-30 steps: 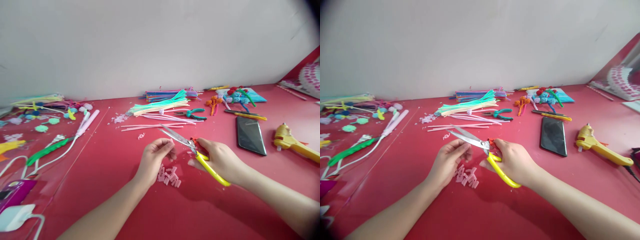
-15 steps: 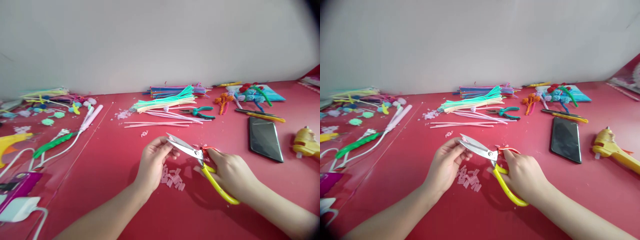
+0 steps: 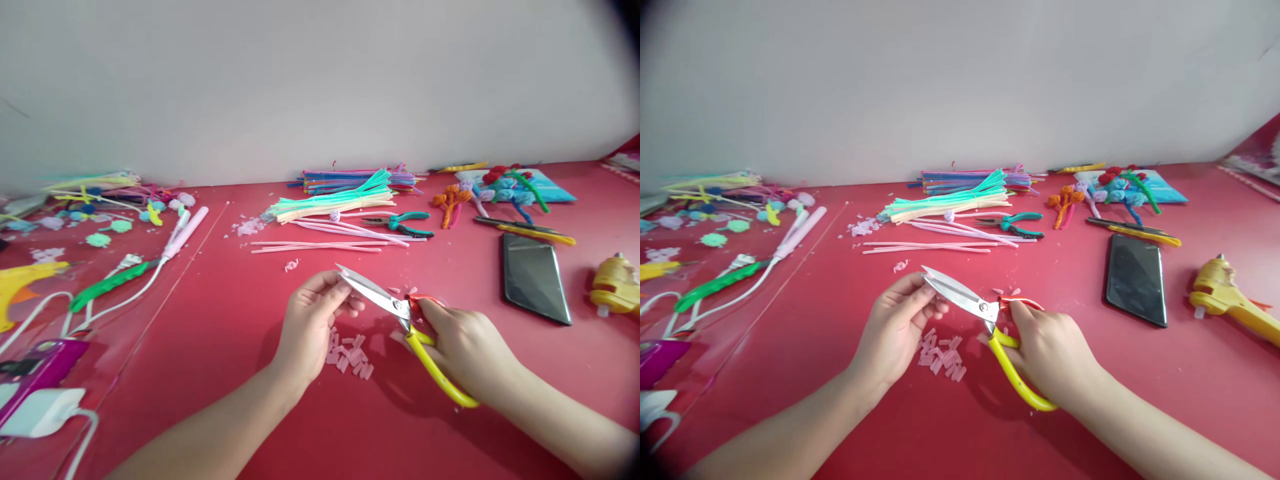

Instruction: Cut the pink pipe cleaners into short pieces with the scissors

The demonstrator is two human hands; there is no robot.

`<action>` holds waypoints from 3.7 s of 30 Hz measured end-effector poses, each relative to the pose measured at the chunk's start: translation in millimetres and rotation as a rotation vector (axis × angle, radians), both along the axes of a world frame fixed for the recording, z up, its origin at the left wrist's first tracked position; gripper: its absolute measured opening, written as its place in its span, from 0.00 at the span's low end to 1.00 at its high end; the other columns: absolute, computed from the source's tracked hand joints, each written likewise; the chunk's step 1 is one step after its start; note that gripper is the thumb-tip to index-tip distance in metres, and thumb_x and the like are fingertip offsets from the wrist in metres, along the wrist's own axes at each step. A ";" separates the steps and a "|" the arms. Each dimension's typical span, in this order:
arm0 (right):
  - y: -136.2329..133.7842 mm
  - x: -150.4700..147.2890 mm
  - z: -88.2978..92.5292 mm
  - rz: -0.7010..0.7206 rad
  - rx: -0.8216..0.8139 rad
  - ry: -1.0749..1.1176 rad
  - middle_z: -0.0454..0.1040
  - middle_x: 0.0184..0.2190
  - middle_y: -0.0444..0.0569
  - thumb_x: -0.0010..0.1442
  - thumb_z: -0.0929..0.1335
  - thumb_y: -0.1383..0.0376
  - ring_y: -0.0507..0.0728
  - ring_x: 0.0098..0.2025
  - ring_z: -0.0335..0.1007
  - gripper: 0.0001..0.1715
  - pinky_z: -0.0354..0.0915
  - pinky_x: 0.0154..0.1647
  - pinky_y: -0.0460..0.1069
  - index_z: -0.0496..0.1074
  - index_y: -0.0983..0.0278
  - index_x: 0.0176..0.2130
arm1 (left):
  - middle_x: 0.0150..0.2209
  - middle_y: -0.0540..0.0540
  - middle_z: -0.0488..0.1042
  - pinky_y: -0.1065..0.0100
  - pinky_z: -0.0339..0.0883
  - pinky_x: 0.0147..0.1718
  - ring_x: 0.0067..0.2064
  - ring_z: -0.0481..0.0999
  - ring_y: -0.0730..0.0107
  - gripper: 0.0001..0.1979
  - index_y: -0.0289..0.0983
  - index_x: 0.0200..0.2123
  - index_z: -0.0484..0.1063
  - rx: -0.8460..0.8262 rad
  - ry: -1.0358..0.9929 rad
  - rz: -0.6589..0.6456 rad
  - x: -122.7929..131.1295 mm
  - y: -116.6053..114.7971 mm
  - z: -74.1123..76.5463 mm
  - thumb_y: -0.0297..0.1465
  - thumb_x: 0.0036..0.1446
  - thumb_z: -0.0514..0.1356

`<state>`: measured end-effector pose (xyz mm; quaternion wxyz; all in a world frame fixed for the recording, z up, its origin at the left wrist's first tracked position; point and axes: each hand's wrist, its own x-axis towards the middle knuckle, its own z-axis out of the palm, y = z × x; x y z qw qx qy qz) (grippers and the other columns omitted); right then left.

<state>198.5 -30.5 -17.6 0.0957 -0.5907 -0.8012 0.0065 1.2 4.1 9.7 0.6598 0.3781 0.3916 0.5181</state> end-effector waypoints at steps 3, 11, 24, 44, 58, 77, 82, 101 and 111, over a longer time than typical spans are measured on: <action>-0.9 0.6 0.1 0.004 0.012 -0.003 0.63 0.15 0.42 0.52 0.59 0.50 0.49 0.15 0.57 0.18 0.41 0.18 0.45 0.58 0.62 0.25 | 0.24 0.48 0.69 0.74 0.63 0.26 0.26 0.70 0.75 0.03 0.33 0.29 0.68 -0.002 -0.008 -0.007 0.0 -0.7 0.7 0.27 0.50 0.56; -1.4 -1.4 1.6 -0.013 -0.005 0.010 0.64 0.15 0.42 0.53 0.58 0.50 0.50 0.15 0.58 0.19 0.41 0.18 0.46 0.59 0.63 0.27 | 0.25 0.49 0.69 0.74 0.63 0.26 0.26 0.70 0.76 0.02 0.34 0.29 0.67 -0.003 -0.035 -0.020 0.4 -0.4 -0.3 0.26 0.50 0.55; -2.2 -0.7 -0.3 -0.019 -0.007 0.005 0.61 0.13 0.41 0.52 0.58 0.49 0.49 0.13 0.55 0.19 0.41 0.17 0.45 0.57 0.62 0.24 | 0.24 0.49 0.69 0.74 0.63 0.26 0.26 0.70 0.77 0.03 0.34 0.30 0.68 0.005 -0.006 -0.003 0.5 -1.1 0.2 0.27 0.50 0.56; 5.3 -17.6 29.0 -0.086 -0.395 0.737 0.65 0.20 0.41 0.52 0.60 0.57 0.48 0.21 0.57 0.13 0.53 0.20 0.43 0.63 0.64 0.31 | 0.23 0.49 0.68 0.75 0.59 0.19 0.21 0.66 0.78 0.09 0.34 0.27 0.66 -0.157 0.099 -0.441 6.7 -9.9 2.6 0.34 0.51 0.54; 1.1 -22.1 33.1 -0.105 -0.478 0.843 0.57 0.16 0.37 0.50 0.60 0.64 0.46 0.18 0.52 0.06 0.52 0.18 0.41 0.58 0.63 0.24 | 0.20 0.50 0.66 0.74 0.56 0.17 0.17 0.64 0.79 0.10 0.34 0.27 0.66 -0.001 0.432 -0.499 10.7 -19.9 0.1 0.36 0.50 0.54; -1.4 -7.4 9.0 -0.019 -0.082 0.078 0.65 0.16 0.43 0.52 0.59 0.51 0.51 0.16 0.61 0.16 0.43 0.17 0.45 0.57 0.61 0.27 | 0.24 0.50 0.70 0.72 0.61 0.27 0.26 0.69 0.76 0.02 0.35 0.27 0.69 0.031 0.000 0.014 1.9 -1.9 4.1 0.27 0.48 0.57; -0.1 -7.0 7.7 -0.015 -0.067 0.073 0.65 0.15 0.42 0.52 0.58 0.50 0.51 0.15 0.59 0.17 0.42 0.17 0.45 0.57 0.62 0.26 | 0.24 0.50 0.70 0.72 0.62 0.27 0.26 0.69 0.76 0.02 0.35 0.28 0.69 0.010 -0.014 0.021 1.6 -1.4 4.0 0.27 0.48 0.57; -0.7 -6.5 5.6 -0.014 -0.082 0.080 0.62 0.13 0.41 0.52 0.58 0.49 0.50 0.14 0.57 0.19 0.42 0.17 0.45 0.56 0.61 0.24 | 0.25 0.49 0.70 0.72 0.63 0.28 0.27 0.70 0.75 0.04 0.35 0.30 0.69 0.047 -0.014 -0.016 -0.9 0.0 0.6 0.26 0.50 0.55; -0.3 -3.3 4.6 -0.059 -0.061 0.115 0.59 0.12 0.41 0.50 0.60 0.49 0.49 0.13 0.53 0.19 0.42 0.17 0.44 0.56 0.61 0.22 | 0.25 0.50 0.70 0.73 0.64 0.28 0.26 0.70 0.76 0.04 0.35 0.31 0.69 0.063 0.029 0.010 -1.5 -0.4 2.3 0.26 0.50 0.56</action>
